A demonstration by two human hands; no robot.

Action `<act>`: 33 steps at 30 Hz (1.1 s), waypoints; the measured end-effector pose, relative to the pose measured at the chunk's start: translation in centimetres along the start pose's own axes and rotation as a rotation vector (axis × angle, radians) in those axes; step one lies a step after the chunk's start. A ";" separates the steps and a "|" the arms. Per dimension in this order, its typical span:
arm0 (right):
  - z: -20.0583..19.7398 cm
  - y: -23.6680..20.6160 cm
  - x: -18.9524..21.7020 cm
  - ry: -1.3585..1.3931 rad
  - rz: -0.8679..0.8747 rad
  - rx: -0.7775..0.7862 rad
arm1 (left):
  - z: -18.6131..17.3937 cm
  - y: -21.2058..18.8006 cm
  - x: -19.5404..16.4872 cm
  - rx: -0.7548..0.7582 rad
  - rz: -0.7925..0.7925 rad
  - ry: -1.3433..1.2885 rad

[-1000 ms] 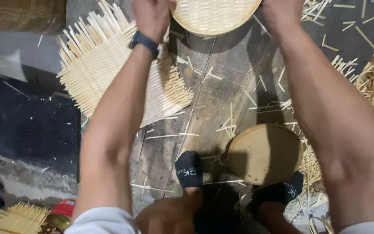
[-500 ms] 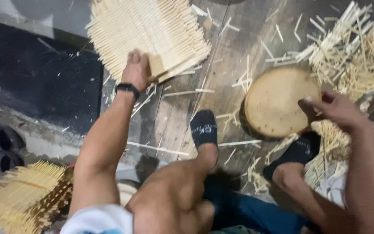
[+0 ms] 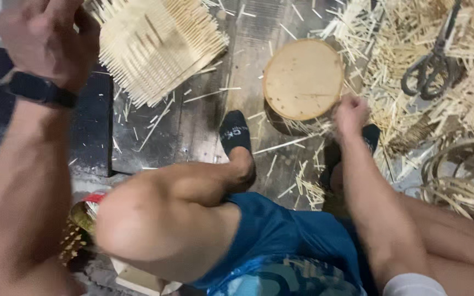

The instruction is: The person sits on the floor and repeatedly places a circular bamboo mat over a wooden template, then uses shears to trim the excess bamboo strips flush with the template edge. The person stacks finished mats and continues the cycle with new mats.

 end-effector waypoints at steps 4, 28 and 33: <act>-2.5 0.9 3.1 0.760 0.119 0.150 | -2.4 4.3 -8.9 0.028 0.173 -0.270; -0.7 1.7 1.8 0.284 -0.010 0.420 | 26.1 -7.6 -32.3 1.159 -1.011 -1.201; -2.3 2.3 0.6 -0.039 -0.107 0.205 | 25.3 -8.8 -31.4 1.245 -0.827 -0.909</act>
Point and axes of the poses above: each hand's wrist, its own y-axis towards the middle knuckle, its own z-axis out of the palm, x = y × z, the point moved 8 cm from there along y, towards the middle knuckle, and after that the axes turned 11 degrees about y, right-handed, at the moved point
